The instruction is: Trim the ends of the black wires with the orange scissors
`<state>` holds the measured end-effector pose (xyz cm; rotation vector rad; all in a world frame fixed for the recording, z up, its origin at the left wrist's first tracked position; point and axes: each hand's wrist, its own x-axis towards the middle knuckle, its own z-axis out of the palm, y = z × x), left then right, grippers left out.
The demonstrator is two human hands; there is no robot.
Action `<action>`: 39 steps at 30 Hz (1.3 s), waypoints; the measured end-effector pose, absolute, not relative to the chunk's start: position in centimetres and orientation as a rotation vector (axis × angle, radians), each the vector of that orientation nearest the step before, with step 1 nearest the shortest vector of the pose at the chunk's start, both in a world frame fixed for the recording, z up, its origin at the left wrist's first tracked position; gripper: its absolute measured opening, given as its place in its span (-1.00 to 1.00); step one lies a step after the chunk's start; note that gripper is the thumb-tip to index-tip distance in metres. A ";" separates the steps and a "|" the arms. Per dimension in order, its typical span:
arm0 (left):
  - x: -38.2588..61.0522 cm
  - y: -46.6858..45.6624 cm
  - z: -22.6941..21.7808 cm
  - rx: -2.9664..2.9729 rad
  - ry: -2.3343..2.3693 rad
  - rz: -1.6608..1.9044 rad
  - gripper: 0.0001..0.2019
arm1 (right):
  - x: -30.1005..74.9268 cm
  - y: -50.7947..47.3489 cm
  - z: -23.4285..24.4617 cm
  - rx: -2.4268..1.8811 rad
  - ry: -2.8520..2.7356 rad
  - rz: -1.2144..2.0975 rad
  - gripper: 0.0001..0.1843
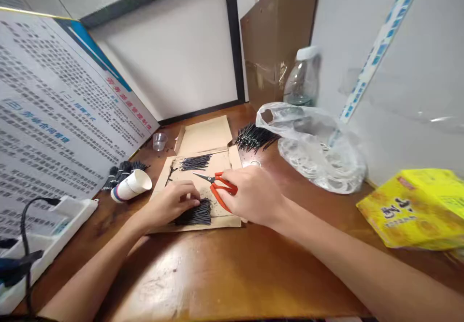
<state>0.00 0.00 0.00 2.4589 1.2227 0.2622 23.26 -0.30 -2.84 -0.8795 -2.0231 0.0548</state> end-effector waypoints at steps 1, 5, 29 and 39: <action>0.0 0.0 -0.1 2.465 1.220 0.257 -0.93 | 23.2 -0.1 -2.8 -0.879 -2.021 0.046 -0.78; -0.1 -0.2 0.1 2.457 1.259 0.310 -0.90 | 23.2 0.2 -2.6 -0.868 -2.023 0.076 -0.79; 0.2 -1.8 2.1 1.961 1.072 0.810 -0.82 | 23.2 -0.9 -1.7 -0.764 -2.128 0.243 -0.80; 0.2 -1.7 1.9 2.052 1.071 0.780 -0.84 | 23.2 -0.9 -2.0 -0.765 -2.127 0.197 -0.77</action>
